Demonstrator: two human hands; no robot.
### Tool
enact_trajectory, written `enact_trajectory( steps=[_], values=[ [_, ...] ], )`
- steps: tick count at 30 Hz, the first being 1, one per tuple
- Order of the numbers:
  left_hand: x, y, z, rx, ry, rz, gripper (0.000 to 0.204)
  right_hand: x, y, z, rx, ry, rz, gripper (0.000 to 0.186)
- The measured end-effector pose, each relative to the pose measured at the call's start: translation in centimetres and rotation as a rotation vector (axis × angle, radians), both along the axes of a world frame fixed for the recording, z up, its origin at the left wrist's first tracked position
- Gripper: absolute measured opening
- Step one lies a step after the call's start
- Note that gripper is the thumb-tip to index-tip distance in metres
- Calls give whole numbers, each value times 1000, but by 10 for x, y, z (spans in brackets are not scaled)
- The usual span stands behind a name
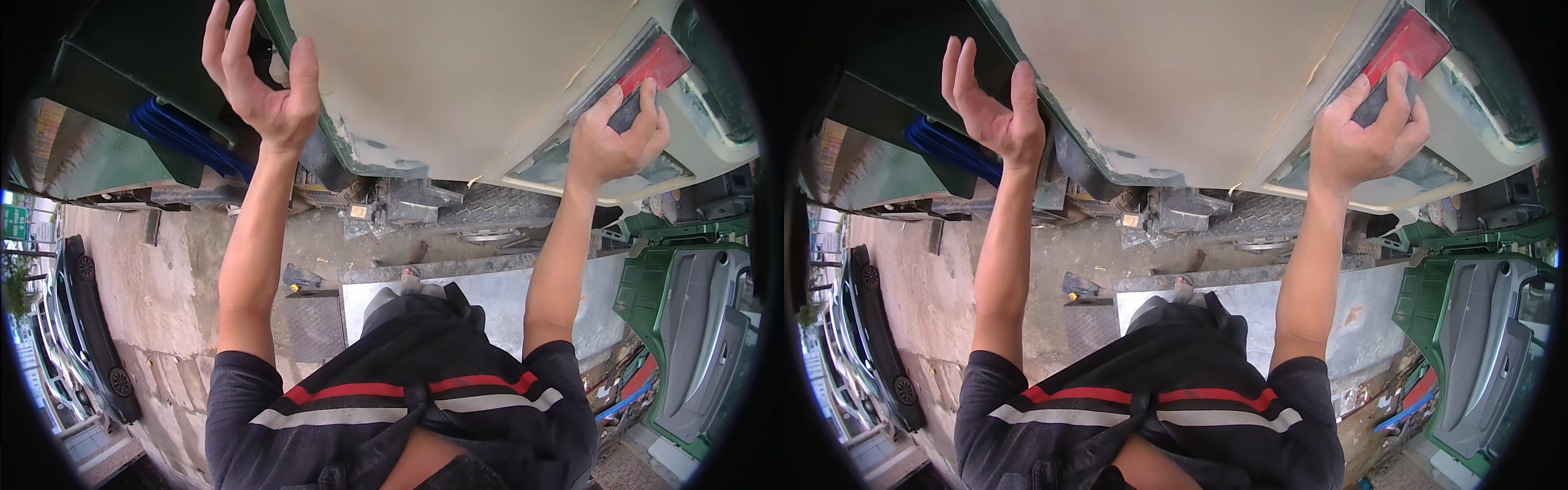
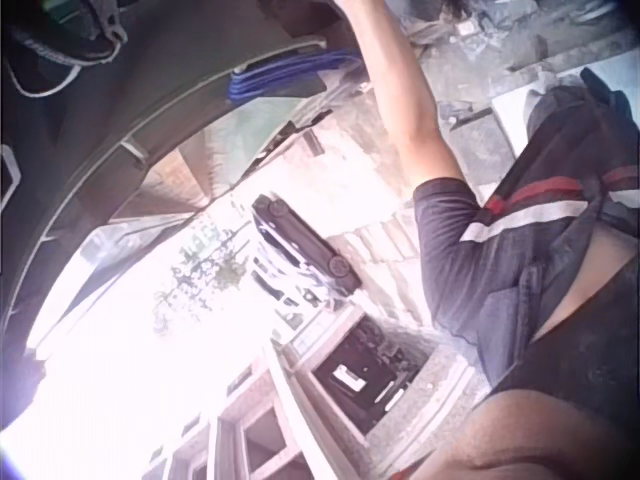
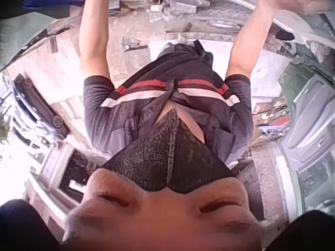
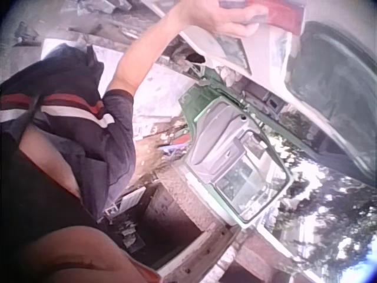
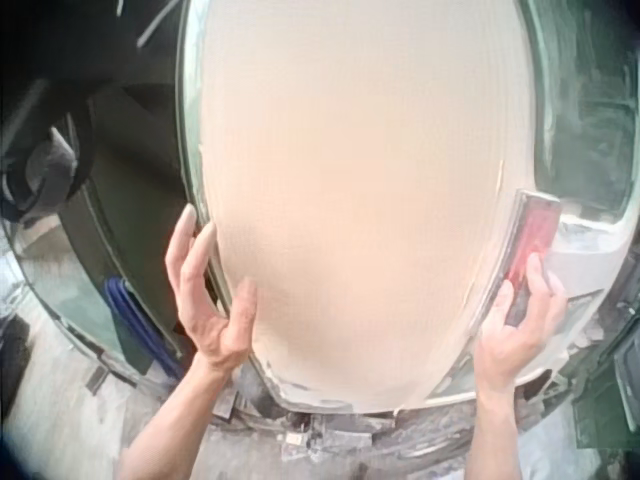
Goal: The person uses a hand-held sanding block to smooth the surface of a truck's cab door, rubbing the tool back and forth over a patched area.
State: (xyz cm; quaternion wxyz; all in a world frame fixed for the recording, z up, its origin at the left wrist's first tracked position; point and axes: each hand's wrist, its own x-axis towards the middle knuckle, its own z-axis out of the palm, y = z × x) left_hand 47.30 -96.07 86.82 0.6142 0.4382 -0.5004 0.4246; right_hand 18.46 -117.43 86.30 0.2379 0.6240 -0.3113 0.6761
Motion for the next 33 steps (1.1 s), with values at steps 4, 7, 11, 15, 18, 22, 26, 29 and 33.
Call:
enact_trajectory(
  steps=[4, 7, 11, 15, 18, 22, 26, 29, 33],
  values=[
    [-29, 101, -184, 620, 692, 190, 28, 0, 5, 3, 37, 18, 12, 45],
    [-107, 191, -405, 1515, 909, -24, 29, 7, 12, 5, 39, 19, 12, 44],
    [-204, 273, -531, 1947, 1077, -409, 28, 8, 14, 5, 48, 13, 72, 46],
    [-210, 276, -488, 2003, 1254, -559, 17, 1, 18, 8, 58, 54, 62, 49],
    [-194, 290, -442, 1974, 1481, -714, 19, -8, 15, 4, 96, 54, 113, 52],
    [-194, 306, -375, 1913, 1662, -828, 24, -12, 4, 3, 68, 106, 122, 55],
    [-202, 309, -362, 1919, 1407, -718, 25, -14, -3, 1, 43, 90, 130, 54],
    [-203, 303, -332, 1895, 1358, -562, 24, -13, -6, 0, 71, 42, 199, 53],
    [-206, 292, -293, 1903, 1334, -289, 19, -15, -15, -1, 29, 68, 168, 53]
  ],
)
